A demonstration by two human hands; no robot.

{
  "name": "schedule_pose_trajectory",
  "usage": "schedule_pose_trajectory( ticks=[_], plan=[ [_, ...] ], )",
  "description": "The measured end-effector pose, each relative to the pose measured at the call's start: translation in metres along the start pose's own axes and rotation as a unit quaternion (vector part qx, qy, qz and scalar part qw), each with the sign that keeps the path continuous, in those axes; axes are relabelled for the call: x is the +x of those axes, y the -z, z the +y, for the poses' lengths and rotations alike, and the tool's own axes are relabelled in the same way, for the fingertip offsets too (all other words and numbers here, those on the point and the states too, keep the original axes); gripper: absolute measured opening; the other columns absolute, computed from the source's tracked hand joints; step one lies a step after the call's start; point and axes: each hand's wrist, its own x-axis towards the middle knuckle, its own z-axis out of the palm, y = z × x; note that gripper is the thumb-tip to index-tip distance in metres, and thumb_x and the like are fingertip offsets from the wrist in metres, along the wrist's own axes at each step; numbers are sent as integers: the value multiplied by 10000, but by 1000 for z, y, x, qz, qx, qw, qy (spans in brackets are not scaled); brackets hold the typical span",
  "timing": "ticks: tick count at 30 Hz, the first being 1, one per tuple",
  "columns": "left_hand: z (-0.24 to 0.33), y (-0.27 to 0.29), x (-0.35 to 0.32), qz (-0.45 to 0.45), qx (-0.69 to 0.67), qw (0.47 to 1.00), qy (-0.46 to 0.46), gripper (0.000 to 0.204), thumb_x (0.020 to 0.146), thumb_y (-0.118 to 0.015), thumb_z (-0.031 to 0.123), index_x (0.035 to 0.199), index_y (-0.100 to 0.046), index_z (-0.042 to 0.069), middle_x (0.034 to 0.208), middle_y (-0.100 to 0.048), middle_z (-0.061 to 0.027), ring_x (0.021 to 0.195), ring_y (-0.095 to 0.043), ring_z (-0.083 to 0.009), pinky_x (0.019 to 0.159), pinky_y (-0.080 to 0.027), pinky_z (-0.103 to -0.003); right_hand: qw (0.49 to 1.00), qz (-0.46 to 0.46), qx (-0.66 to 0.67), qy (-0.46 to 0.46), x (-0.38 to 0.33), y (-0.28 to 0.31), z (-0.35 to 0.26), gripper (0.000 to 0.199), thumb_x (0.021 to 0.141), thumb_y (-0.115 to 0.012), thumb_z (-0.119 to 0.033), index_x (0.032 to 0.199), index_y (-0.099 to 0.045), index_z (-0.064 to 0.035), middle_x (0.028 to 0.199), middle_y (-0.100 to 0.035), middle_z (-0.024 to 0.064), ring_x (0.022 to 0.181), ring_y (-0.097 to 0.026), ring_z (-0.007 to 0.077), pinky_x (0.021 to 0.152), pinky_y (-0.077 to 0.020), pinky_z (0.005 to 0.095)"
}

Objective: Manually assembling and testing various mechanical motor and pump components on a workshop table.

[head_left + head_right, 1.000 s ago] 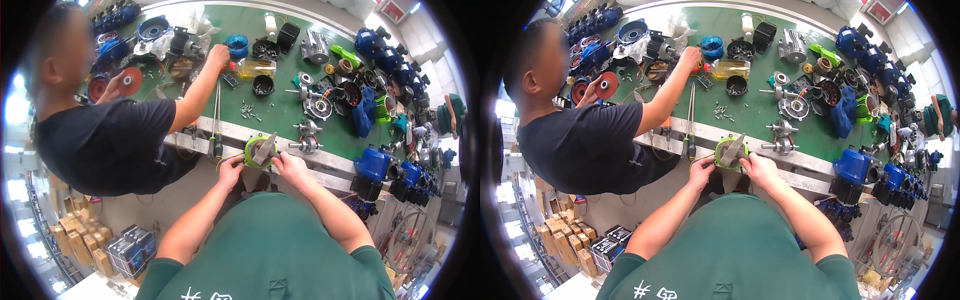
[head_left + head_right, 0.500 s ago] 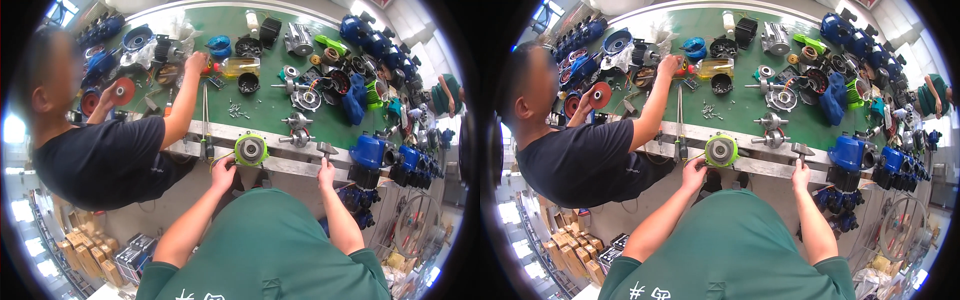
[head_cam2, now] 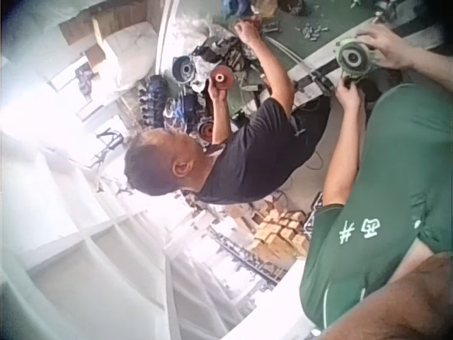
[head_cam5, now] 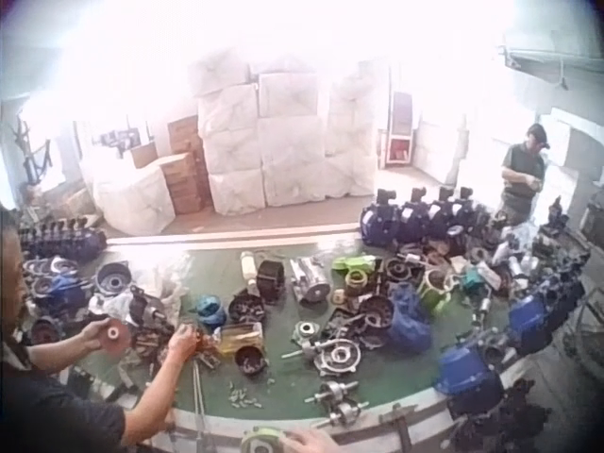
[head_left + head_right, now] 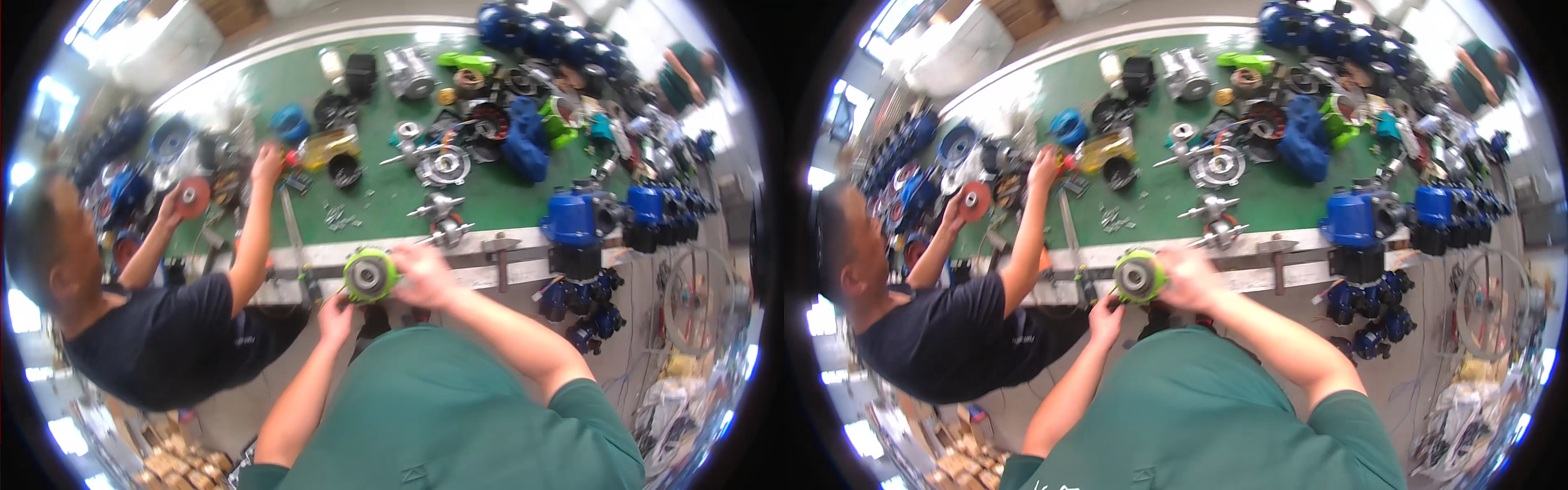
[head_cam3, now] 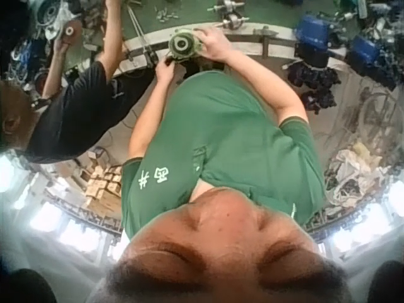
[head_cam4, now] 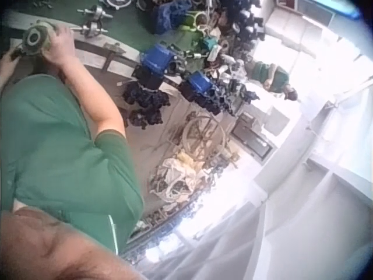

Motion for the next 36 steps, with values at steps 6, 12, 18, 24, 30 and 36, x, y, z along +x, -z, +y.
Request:
schedule_pose_trajectory(
  ticks=[6, 12, 18, 24, 30, 36],
  plan=[
    [20, 18, -2, -23, -12, 999, 19, 247, 835, -718, 45, 1065, -682, -35, 966, -736, -131, 900, -697, -169, 858, -538, -316, 989, -68, -115, 66, 29, -57, -13, 318, 736, -703, -199, 1027, -665, -77, 1110, -624, 139, 1081, -587, 335, 930, -450, 463],
    [26, 15, 8, -49, -17, 998, 19, 255, 837, -701, 16, 1083, -674, -45, 989, -733, -145, 935, -704, -198, 867, -539, -327, 987, -120, -106, 22, 36, -52, -7, 499, 731, -735, -200, 1199, -612, -80, 1153, -619, 170, 1129, -554, 361, 928, -456, 476],
    [26, 12, 6, -63, -42, 997, 15, 213, 854, -668, -25, 1063, -664, -61, 991, -726, -114, 929, -674, -176, 881, -514, -308, 991, -23, -95, 90, 32, -65, 5, 352, 694, -717, -232, 962, -620, -26, 983, -624, 181, 995, -600, 357, 865, -490, 481],
    [19, 9, -1, -70, -184, 980, -33, 198, 852, -635, -72, 1051, -637, -74, 1017, -708, -134, 921, -665, -181, 865, -523, -313, 994, 31, -5, 102, 34, -59, -3, 422, 574, -804, -333, 861, -644, -67, 917, -594, 149, 921, -562, 340, 754, -487, 450],
    [14, 21, 18, -143, -31, 988, -49, 485, 868, -777, 156, 1288, -621, -27, 1220, -692, -170, 1100, -639, -304, 984, -481, -391, 959, 242, 130, -68, 18, 27, 7, 522, 547, -798, -256, 998, -638, -47, 945, -559, 172, 929, -552, 361, 803, -485, 447],
    [-5, 28, 28, -121, -37, 989, -71, 479, 855, -785, 162, 1265, -635, -33, 1194, -700, -176, 1076, -649, -270, 981, -484, -372, 913, 226, -113, -321, -12, 111, 109, 525, 575, -766, -364, 1007, -661, -84, 976, -609, 161, 968, -580, 343, 862, -511, 431]
  ],
)
